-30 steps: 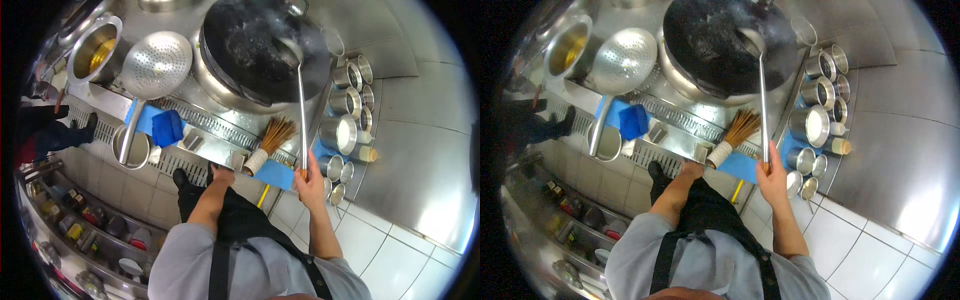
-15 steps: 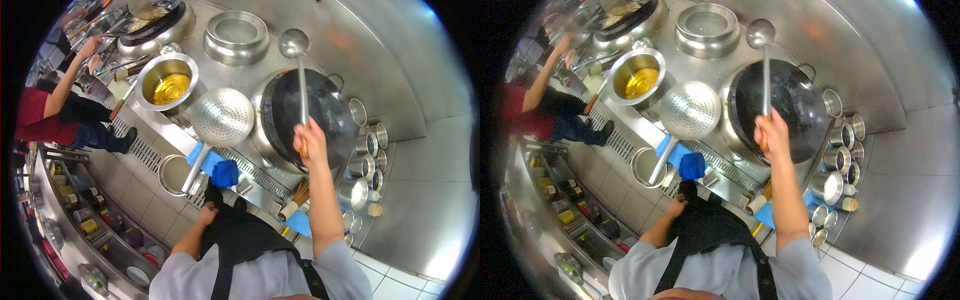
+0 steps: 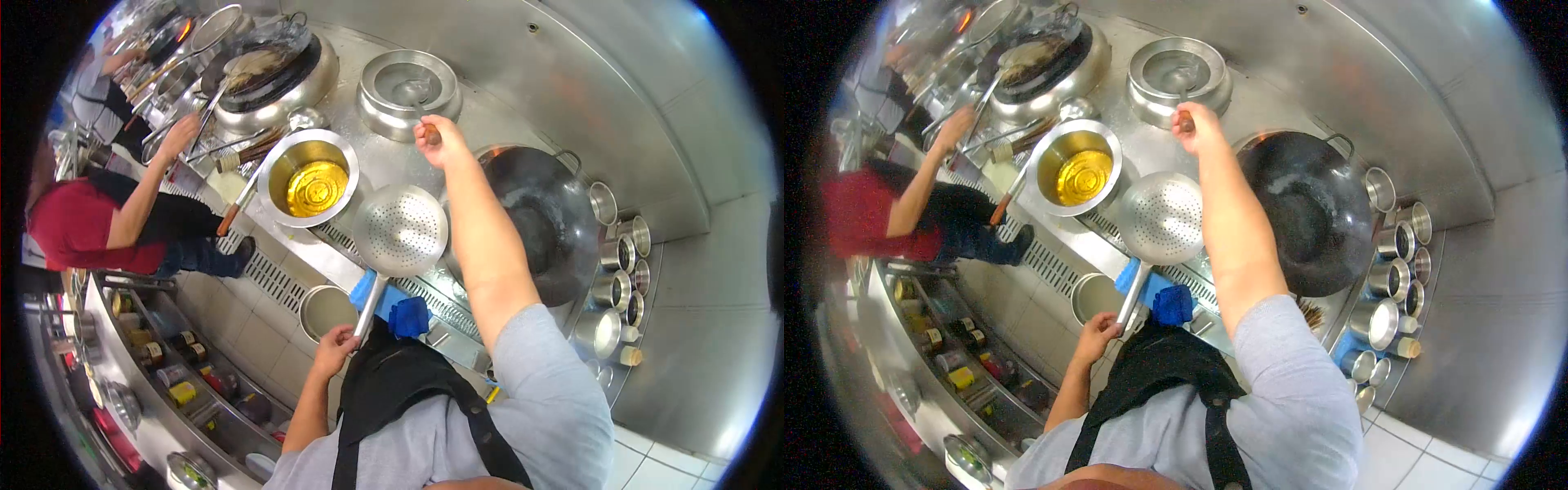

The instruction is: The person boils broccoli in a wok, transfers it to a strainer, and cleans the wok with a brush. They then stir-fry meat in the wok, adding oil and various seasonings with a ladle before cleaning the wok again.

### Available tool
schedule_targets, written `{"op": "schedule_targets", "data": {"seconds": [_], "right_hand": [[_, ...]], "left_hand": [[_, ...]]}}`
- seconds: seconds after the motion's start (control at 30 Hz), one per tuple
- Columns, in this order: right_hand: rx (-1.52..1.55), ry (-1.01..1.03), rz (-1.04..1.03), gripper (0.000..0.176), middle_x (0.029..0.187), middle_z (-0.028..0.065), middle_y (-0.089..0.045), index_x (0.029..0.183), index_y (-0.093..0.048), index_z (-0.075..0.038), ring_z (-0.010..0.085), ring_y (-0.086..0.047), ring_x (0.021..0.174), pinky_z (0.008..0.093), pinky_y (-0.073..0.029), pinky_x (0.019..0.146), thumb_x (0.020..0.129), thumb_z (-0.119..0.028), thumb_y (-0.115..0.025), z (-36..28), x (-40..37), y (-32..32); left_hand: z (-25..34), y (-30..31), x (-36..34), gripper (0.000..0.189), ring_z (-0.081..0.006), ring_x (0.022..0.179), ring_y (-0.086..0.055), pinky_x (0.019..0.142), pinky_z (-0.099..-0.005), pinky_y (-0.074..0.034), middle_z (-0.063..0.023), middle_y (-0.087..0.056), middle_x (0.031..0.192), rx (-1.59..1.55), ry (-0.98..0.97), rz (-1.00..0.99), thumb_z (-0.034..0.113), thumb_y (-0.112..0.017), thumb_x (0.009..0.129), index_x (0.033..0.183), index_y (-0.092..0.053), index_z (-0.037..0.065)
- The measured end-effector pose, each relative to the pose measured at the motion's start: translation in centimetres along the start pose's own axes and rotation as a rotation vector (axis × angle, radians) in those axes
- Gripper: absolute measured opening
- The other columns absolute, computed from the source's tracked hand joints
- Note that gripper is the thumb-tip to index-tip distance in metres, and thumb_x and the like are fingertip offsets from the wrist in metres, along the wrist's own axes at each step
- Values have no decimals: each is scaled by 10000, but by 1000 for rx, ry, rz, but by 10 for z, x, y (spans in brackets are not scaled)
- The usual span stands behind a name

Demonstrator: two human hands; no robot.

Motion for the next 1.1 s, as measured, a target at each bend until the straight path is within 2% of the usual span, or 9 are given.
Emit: {"op": "schedule_targets", "data": {"seconds": [0.3, 0.5, 0.67, 0.73, 0.77, 0.83, 0.93, 1.0, 1.1], "right_hand": [[561, 128, -349, 199, 859, 32, -615, 1076, -592, -38, 129, -575, 666, 294, -442, 566, 927, -127, -690, 7, -161, 42], [446, 274, -341, 366, 901, 38, -574, 1313, -532, -45, 105, -545, 684, 278, -427, 550, 978, -141, -645, 27, -350, 99], [81, 364, 27, 151, 858, 73, -628, 1036, -567, -31, 151, -634, 638, 307, -515, 531, 933, -99, -655, 67, -422, 161], [47, 365, 66, 167, 852, 76, -635, 1054, -578, -16, 154, -640, 640, 309, -518, 524, 923, -88, -653, 78, -425, 196], [10, 370, 104, 187, 846, 79, -641, 1072, -588, -1, 156, -645, 641, 310, -521, 516, 913, -78, -651, 77, -423, 216], [-125, 373, 171, 219, 844, 79, -643, 1104, -590, 13, 159, -649, 636, 311, -524, 519, 909, -71, -646, 80, -426, 248], [-212, 387, 234, 279, 837, 82, -646, 1159, -592, 33, 165, -652, 620, 310, -526, 516, 925, -98, -669, 82, -441, 278], [-230, 321, 173, 317, 830, 80, -653, 1170, -612, 17, 153, -655, 628, 309, -529, 516, 952, -191, -713, 85, -442, 284], [-372, 273, 143, 334, 779, 47, -651, 1102, -666, -12, 125, -627, 616, 286, -511, 525, 971, -313, -732, 97, -455, 291]], "left_hand": [[101, -1, -28, 358, -316, 1039, -710, 918, -397, -551, -189, -728, 1141, 884, -255, 237, 130, -747, 922, 1241, -666, -12], [208, -200, -37, 441, -385, 1181, -651, 1016, -456, -512, -200, -686, 1249, 828, -898, -128, 161, -789, 872, 1268, -660, 16], [164, -362, -7, 534, -389, 1227, -555, 1031, -499, -458, -198, -577, 1275, 1027, -1010, -366, 188, -790, 792, 1271, -591, 61], [100, -371, 66, 441, -397, 1201, -571, 1059, -508, -449, -184, -606, 1228, -155, -424, -435, 144, -750, 826, 1238, -622, 58], [122, -376, 57, 441, -397, 1201, -571, 1059, -508, -449, -184, -606, 1228, -158, -435, -430, 144, -750, 826, 1238, -622, 58], [186, -396, -14, 378, -360, 1221, -593, 1129, -465, -426, -157, -648, 1217, 1040, -1212, -414, 112, -715, 878, 1245, -648, 52], [189, -375, -37, 282, -303, 1199, -624, 1092, -434, -457, -117, -686, 1221, 694, -1253, -98, 133, -662, 955, 1229, -677, 69], [177, -362, -48, 276, -251, 1192, -641, 1014, -415, -501, -107, -691, 1275, 475, -1048, -20, 222, -639, 1004, 1228, -667, 63], [99, -382, -38, 295, -248, 1108, -682, 969, -398, -534, -150, -697, 1182, -502, 106, -698, 265, -572, 1052, 1203, -599, 14]]}}
Point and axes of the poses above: each hand's wrist, its own x-axis towards the middle knuckle, its own y-axis out of the back of the hand, z = x × y, the point moved 7 cm from there along x, towards the middle knuckle
